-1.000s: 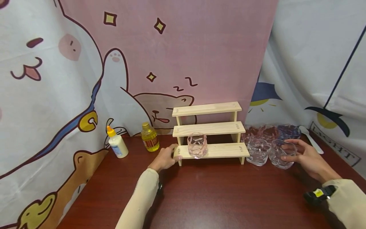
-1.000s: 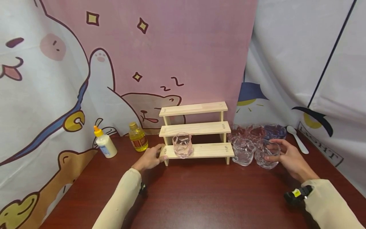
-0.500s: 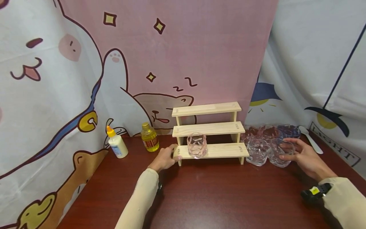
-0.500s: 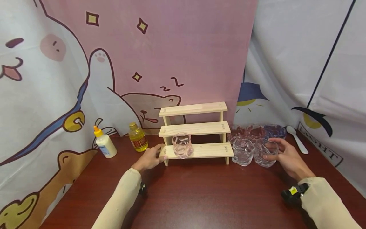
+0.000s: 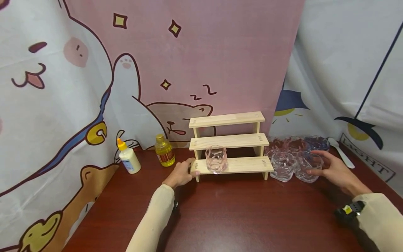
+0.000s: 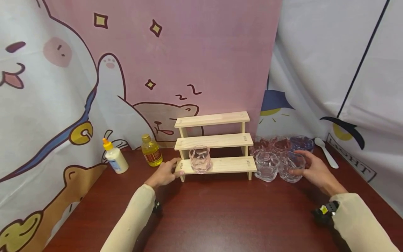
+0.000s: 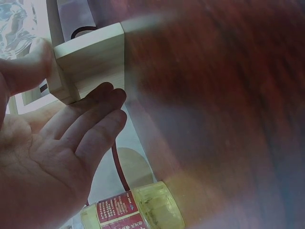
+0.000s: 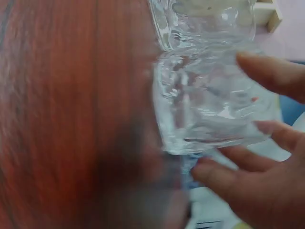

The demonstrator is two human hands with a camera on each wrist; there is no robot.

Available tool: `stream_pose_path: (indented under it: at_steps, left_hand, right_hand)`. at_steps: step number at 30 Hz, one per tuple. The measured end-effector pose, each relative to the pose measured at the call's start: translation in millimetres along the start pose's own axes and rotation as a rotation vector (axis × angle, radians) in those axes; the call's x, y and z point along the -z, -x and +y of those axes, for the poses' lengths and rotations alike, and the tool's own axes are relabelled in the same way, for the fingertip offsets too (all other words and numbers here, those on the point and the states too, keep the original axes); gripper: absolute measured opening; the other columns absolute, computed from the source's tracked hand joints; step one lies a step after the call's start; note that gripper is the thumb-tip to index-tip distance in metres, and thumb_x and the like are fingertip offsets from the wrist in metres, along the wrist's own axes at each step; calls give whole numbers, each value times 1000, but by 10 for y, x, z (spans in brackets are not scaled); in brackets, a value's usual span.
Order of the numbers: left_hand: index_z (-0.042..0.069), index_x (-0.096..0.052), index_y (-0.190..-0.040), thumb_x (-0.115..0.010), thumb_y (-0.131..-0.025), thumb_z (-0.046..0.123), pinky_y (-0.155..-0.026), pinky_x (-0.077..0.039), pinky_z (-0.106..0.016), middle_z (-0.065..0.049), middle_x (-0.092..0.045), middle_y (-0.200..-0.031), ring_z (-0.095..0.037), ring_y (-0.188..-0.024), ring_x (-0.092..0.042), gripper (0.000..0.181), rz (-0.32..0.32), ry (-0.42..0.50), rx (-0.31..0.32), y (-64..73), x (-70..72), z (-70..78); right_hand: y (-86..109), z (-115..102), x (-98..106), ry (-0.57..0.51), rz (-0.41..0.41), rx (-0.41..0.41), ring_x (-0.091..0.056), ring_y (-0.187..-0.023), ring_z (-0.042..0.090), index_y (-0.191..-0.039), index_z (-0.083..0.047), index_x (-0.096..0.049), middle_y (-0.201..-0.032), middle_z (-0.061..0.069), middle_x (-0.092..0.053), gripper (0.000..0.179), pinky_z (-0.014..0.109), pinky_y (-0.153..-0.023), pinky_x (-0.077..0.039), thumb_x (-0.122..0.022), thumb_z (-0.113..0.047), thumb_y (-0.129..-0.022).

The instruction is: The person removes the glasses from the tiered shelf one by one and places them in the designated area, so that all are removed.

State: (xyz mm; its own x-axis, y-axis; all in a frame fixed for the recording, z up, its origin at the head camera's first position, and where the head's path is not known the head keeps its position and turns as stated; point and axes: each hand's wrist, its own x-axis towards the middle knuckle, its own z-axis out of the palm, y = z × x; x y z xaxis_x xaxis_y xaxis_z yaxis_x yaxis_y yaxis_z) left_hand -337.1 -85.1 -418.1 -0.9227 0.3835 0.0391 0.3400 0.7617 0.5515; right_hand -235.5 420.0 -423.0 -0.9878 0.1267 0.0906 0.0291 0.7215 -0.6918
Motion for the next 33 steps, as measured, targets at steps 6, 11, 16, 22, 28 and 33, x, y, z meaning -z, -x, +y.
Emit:
stream_pose_path:
  at_steps: [6,11,16,22,28,33]
  left_hand:
    - [6,-47,-146,-72,-94,24,-97,-50,-45,-20,-68,-127,-25,-109,-62,61,0,-9,-3,-18,-4,-11]
    - [6,-47,-146,-71,-94,23,-94,-50,-43,-19,-68,-127,-25,-104,-62,60,0,-9,7,-23,-7,-4]
    - [6,-47,-146,-71,-94,24,-92,-49,-42,-19,-67,-128,-26,-103,-61,60,-3,-17,10,-20,-2,3]
    - [5,-47,-146,-72,-94,23,-90,-49,-42,-20,-68,-124,-29,-101,-62,60,12,-13,-1,-16,14,1]
    - [3,-46,-146,-72,-94,23,-91,-50,-43,-21,-69,-124,-27,-101,-62,61,11,-13,-8,-13,21,-7]
    - [4,-46,-147,-72,-94,23,-94,-49,-44,-20,-69,-125,-27,-104,-62,62,8,-6,-1,-9,15,-1]
  right_hand:
    - [76,-280,101,336,62,77,-57,-92,52,-138,14,-39,-116,44,-53,89,56,-71,-48,-85,-25,-72]
    - [177,-624,28,393,163,144,-47,-110,61,-136,16,-41,-126,46,-46,85,70,-86,-41,-85,-19,-73]
    - [289,-984,-181,348,319,338,-42,-117,59,-136,13,-45,-131,42,-44,79,71,-93,-37,-85,-9,-72]
    - [316,-1327,-503,229,397,558,-50,-118,48,-134,6,-51,-129,30,-52,68,64,-94,-41,-84,-5,-75]
    - [255,-1574,-860,12,318,569,-57,-118,40,-136,3,-52,-130,24,-57,60,57,-92,-51,-79,-8,-84]
    - [188,-1759,-1080,-177,143,461,-49,-131,45,-144,4,-45,-145,26,-49,63,56,-100,-50,-74,-10,-90]
